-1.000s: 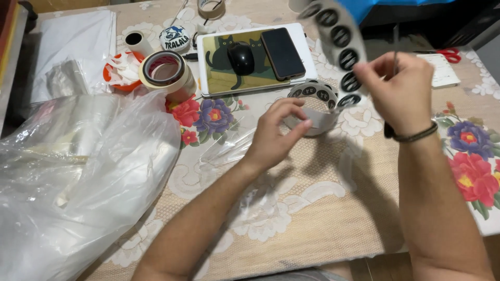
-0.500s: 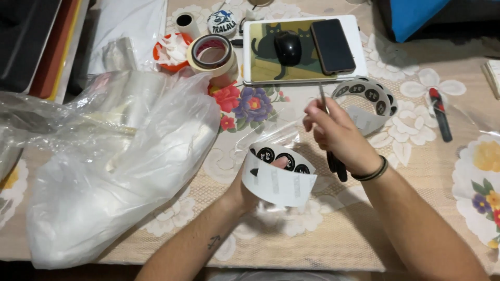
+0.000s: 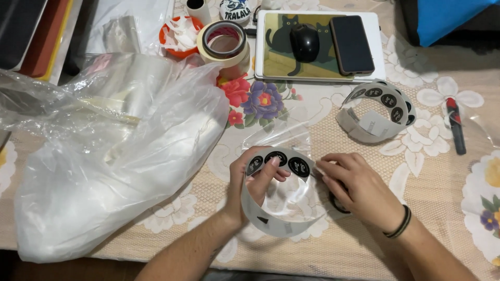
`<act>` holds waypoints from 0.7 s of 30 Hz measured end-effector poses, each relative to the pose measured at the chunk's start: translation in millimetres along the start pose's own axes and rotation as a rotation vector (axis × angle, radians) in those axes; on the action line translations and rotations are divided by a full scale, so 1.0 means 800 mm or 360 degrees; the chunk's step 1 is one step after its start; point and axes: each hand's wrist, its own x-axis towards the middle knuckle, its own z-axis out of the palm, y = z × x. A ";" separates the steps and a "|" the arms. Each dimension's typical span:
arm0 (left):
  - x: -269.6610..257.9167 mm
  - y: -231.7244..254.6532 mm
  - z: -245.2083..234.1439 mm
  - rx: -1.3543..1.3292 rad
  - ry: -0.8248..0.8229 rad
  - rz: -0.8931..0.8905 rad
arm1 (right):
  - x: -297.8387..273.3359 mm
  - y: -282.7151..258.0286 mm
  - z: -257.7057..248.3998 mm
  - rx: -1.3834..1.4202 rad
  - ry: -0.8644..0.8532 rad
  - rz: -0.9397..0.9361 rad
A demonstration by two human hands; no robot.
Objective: Cutting individual stickers from a roll using scissors and placing them into small plastic bags for packaging.
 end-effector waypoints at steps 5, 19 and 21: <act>-0.006 0.015 0.008 0.0218 -0.0191 -0.0194 | -0.011 -0.022 0.007 0.0616 0.0390 -0.0238; 0.074 0.096 -0.043 0.0026 -0.1151 0.0249 | -0.020 -0.065 -0.057 -0.0644 0.0863 -0.0398; 0.071 0.123 -0.015 0.0684 -0.1640 0.0231 | -0.016 -0.073 -0.068 -0.0338 0.0756 -0.0434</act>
